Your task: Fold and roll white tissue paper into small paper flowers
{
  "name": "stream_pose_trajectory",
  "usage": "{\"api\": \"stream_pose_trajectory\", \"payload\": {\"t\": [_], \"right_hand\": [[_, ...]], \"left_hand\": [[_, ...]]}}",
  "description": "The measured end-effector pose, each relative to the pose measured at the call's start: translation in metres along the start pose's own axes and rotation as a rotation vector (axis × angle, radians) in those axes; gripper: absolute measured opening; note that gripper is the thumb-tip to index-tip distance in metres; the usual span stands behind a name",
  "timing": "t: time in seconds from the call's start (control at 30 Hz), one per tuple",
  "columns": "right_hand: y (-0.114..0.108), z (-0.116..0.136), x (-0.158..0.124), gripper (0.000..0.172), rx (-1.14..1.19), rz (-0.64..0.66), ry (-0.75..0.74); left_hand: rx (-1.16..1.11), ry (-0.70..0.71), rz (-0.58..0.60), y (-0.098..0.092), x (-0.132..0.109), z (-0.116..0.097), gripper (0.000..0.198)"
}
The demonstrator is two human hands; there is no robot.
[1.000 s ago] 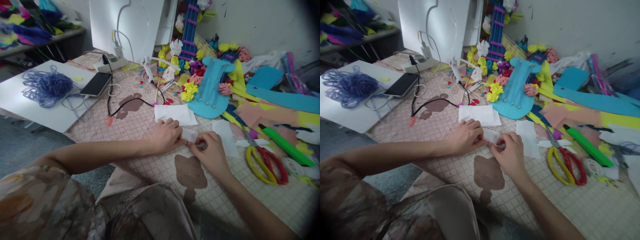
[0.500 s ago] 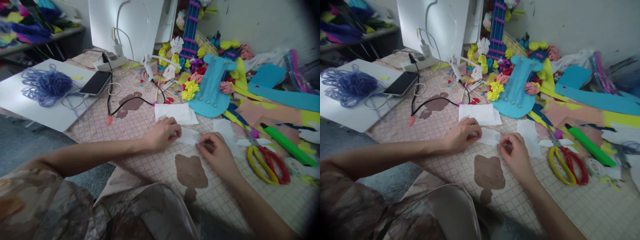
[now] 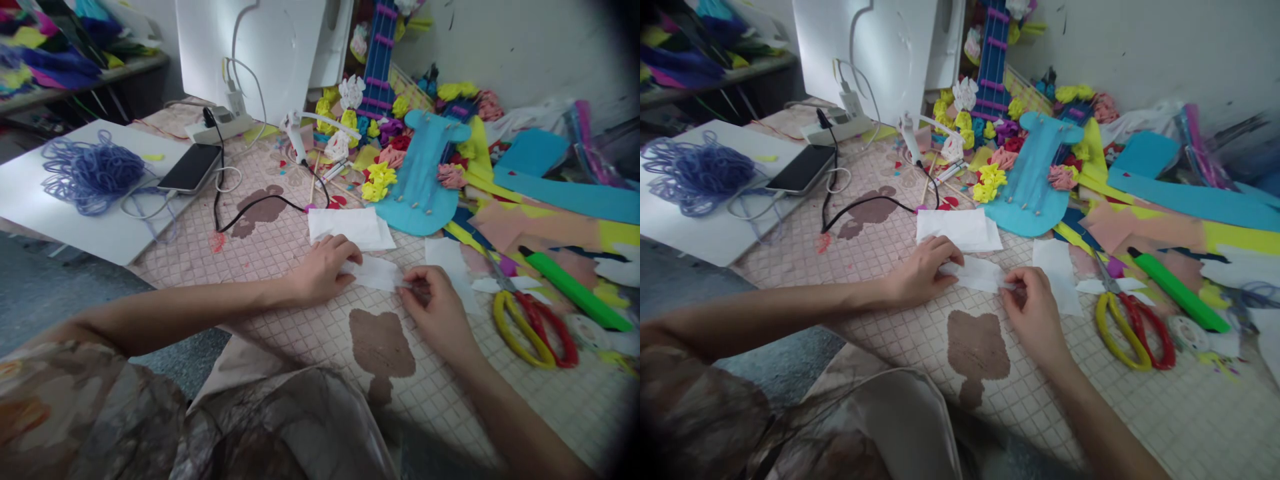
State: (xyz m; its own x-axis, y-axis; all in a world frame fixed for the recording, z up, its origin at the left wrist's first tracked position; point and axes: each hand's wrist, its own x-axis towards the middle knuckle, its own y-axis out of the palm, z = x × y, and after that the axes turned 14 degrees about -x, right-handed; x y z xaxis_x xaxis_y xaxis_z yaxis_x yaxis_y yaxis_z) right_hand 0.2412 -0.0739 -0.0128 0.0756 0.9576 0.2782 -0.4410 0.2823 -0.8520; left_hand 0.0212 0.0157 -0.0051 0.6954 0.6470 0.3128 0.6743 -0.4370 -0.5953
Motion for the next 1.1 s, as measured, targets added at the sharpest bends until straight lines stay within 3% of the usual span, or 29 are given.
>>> {"api": "stream_pose_trajectory", "payload": {"t": [0.13, 0.23, 0.33, 0.53, 0.9, 1.1], "right_hand": [[-0.001, -0.003, -0.001, 0.025, -0.015, -0.014, 0.008], [-0.003, -0.001, 0.002, 0.042, -0.018, 0.015, -0.024], [-0.005, 0.001, 0.003, 0.031, -0.033, 0.038, -0.085], [-0.006, -0.001, 0.002, 0.016, -0.09, 0.006, -0.156], [-0.022, -0.009, 0.008, 0.024, -0.463, 0.027, -0.656], [-0.029, -0.01, 0.011, 0.032, -0.519, 0.105, -0.74]], "left_hand": [[-0.07, 0.041, -0.074, 0.001, 0.0, 0.006, 0.044], [-0.062, 0.054, -0.033, 0.0, 0.001, 0.007, 0.054], [-0.046, 0.042, 0.036, -0.003, 0.003, 0.006, 0.043], [-0.053, 0.052, 0.039, -0.005, 0.004, 0.007, 0.025], [0.023, 0.23, 0.14, -0.011, 0.005, 0.009, 0.017], [0.183, 0.378, 0.273, -0.016, 0.002, 0.007, 0.017]]}}
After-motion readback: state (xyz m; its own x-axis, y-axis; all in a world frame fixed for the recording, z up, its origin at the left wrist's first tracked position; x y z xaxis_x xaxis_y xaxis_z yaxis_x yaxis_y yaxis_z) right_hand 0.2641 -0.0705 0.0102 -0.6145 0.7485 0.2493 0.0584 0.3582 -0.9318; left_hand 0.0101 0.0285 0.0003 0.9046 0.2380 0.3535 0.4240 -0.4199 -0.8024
